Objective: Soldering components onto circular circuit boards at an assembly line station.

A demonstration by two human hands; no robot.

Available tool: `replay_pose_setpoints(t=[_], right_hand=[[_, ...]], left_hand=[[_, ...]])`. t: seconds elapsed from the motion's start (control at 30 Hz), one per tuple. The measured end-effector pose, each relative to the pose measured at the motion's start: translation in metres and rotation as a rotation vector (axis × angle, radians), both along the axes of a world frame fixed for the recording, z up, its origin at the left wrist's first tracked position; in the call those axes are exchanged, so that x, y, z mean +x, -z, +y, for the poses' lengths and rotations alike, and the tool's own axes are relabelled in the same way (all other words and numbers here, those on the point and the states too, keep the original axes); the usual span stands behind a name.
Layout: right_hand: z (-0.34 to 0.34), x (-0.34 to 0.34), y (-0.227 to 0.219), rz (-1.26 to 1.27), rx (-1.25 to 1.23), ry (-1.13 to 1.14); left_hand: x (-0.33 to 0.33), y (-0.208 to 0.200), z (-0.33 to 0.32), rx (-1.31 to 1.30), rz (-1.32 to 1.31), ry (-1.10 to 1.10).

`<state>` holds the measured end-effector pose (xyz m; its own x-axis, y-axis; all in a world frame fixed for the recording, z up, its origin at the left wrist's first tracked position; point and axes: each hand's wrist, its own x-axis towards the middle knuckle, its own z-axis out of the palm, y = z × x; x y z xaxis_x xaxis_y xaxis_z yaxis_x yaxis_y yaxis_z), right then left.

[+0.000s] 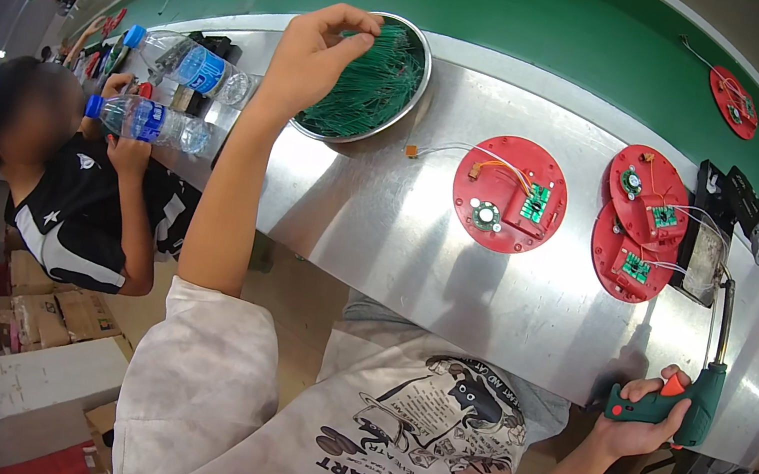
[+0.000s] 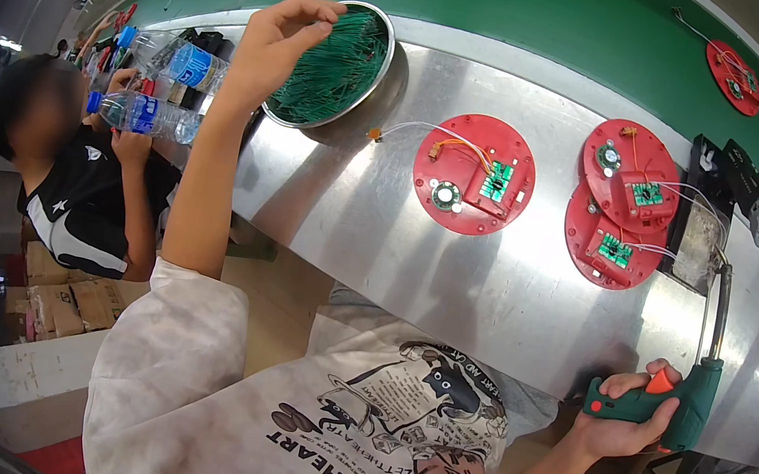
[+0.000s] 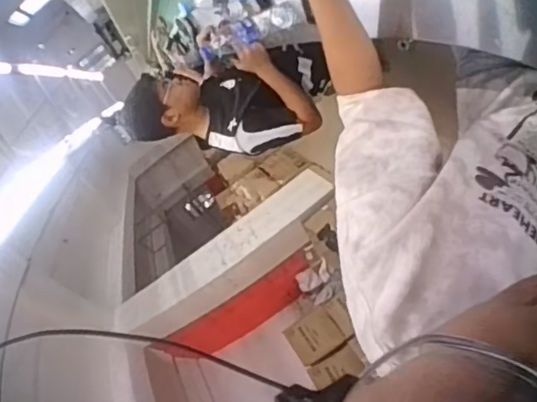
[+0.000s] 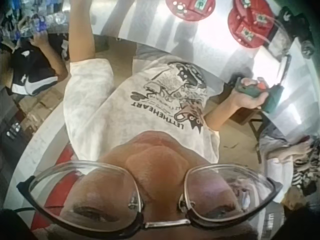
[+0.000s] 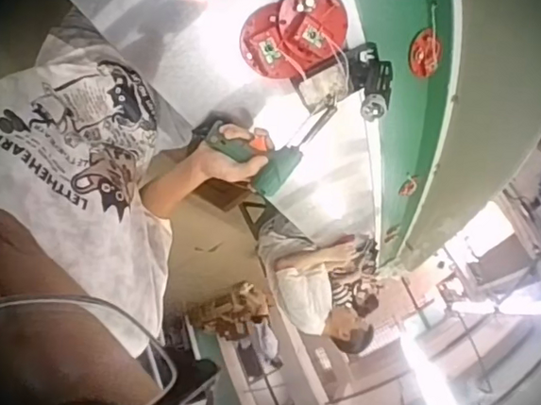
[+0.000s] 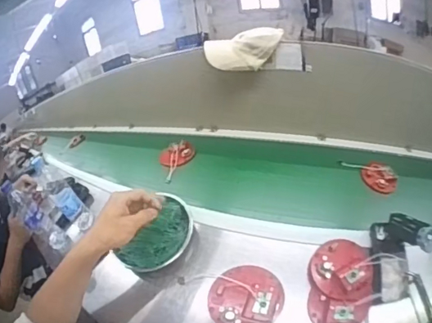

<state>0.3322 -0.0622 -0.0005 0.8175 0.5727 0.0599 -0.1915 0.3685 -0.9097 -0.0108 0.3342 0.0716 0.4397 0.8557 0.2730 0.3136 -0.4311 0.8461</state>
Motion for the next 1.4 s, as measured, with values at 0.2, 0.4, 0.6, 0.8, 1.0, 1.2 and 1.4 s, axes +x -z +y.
replay_pose_setpoints(t=[0.2, 0.4, 0.6, 0.8, 1.0, 1.2, 1.4], right_hand=[[-0.005, -0.024, -0.007, -0.018, 0.007, -0.18], [0.013, -0.075, -0.02, -0.291, -0.219, -0.335], [0.033, -0.082, -0.015, -0.427, -0.306, -0.486], [0.037, -0.085, -0.02, -0.357, -0.325, -0.499], [0.041, -0.084, -0.02, -0.355, -0.317, -0.493], [0.045, -0.086, -0.024, -0.317, -0.345, -0.464], [0.046, -0.089, -0.026, -0.289, -0.358, -0.45]], left_hand=[[0.039, -0.007, -0.079, 0.407, 0.214, 0.241], [0.083, 0.03, -0.123, 0.365, 0.112, 0.34], [0.095, 0.065, -0.13, 0.466, 0.068, 0.193], [0.096, 0.078, -0.127, 0.585, 0.066, 0.183], [0.095, 0.08, -0.127, 0.601, 0.06, 0.177], [0.095, 0.083, -0.127, 0.62, 0.074, 0.168], [0.095, 0.082, -0.127, 0.627, 0.064, 0.159]])
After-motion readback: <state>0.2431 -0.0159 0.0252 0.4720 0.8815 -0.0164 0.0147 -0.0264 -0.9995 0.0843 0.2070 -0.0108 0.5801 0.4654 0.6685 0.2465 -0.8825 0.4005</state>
